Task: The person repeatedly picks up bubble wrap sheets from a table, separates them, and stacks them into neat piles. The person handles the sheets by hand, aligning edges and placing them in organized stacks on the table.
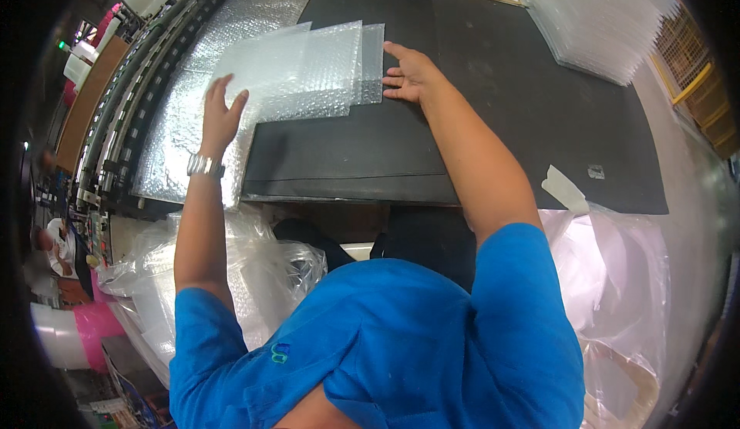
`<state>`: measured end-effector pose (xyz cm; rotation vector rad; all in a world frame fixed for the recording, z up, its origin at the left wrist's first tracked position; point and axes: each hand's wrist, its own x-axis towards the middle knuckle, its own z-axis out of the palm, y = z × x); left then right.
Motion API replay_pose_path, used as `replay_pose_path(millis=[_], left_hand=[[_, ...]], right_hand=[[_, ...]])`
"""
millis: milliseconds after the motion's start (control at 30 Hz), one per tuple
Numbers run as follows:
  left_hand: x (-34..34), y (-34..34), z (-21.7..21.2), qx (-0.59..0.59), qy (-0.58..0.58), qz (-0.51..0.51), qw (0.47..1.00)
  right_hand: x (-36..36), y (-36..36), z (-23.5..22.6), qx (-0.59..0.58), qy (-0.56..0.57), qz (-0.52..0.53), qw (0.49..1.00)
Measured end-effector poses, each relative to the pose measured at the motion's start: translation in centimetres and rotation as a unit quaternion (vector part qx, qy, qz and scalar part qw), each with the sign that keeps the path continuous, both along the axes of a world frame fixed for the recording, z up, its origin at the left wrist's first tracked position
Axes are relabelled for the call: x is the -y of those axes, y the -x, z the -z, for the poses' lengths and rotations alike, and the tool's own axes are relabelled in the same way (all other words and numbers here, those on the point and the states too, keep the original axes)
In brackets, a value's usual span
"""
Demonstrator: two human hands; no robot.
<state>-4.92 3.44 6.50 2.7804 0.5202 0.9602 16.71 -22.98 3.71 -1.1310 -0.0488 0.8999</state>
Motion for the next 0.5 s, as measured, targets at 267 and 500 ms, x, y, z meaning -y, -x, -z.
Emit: replay_pose_path(millis=[267,500], left_hand=[[6.4,-5.0,5.9,-0.241,0.025,-0.03,0.97],[6.7,-1.7,3.6,0.058,0.051,-0.017,0.997]], right_hand=[[-3.9,-0.7,2.0,-0.015,-0.046,-0.015,0.999],[2.0,2.7,-5.0,0.419,-0.056,0.006,0.906]])
